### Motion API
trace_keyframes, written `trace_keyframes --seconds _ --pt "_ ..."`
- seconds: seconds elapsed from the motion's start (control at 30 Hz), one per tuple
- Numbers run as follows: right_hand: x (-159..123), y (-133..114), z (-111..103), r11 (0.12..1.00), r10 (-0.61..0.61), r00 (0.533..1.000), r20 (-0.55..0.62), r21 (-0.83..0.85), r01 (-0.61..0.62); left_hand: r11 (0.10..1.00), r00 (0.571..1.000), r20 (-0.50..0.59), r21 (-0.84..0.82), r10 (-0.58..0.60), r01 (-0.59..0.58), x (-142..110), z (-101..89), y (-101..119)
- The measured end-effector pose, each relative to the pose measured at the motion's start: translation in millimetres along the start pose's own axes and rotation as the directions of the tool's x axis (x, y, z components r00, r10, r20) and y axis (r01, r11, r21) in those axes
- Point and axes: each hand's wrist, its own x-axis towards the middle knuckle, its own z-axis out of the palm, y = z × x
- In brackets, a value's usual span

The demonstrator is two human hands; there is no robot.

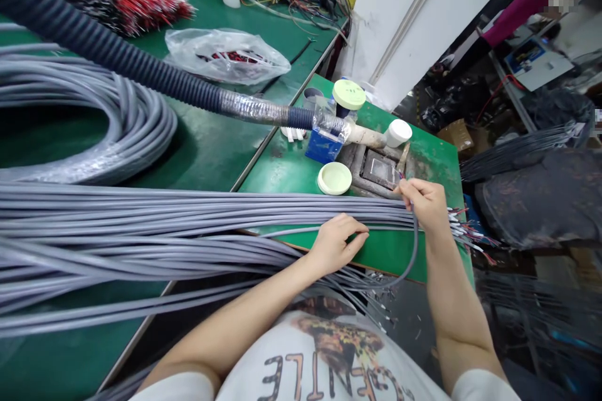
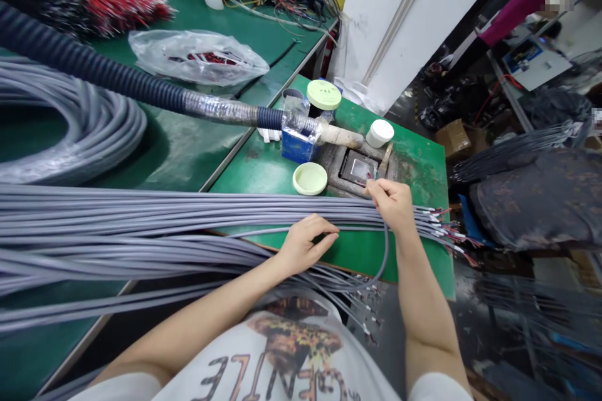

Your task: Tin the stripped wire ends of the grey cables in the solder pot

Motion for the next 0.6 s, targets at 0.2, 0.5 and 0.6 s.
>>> trace_keyframes --seconds 0.2,0.5,0.6 --pt "-38 -13 -5 0.965 0.052 0.997 0.054 0.255 -0.065 1.000 1.000 0.013 0.015 -0.004 0.004 -1 1.2 -1" --pt "-62 -14 -13 0.939 0.110 0.992 0.061 0.322 -0.124 0.999 1.000 0.017 0.046 0.008 -0.009 -2 2.0 0" --pt "-68 -11 -12 0.936 0.107 0.994 0.010 0.337 -0.104 0.999 1.000 0.020 0.051 0.017 -0.018 -3 2.6 0"
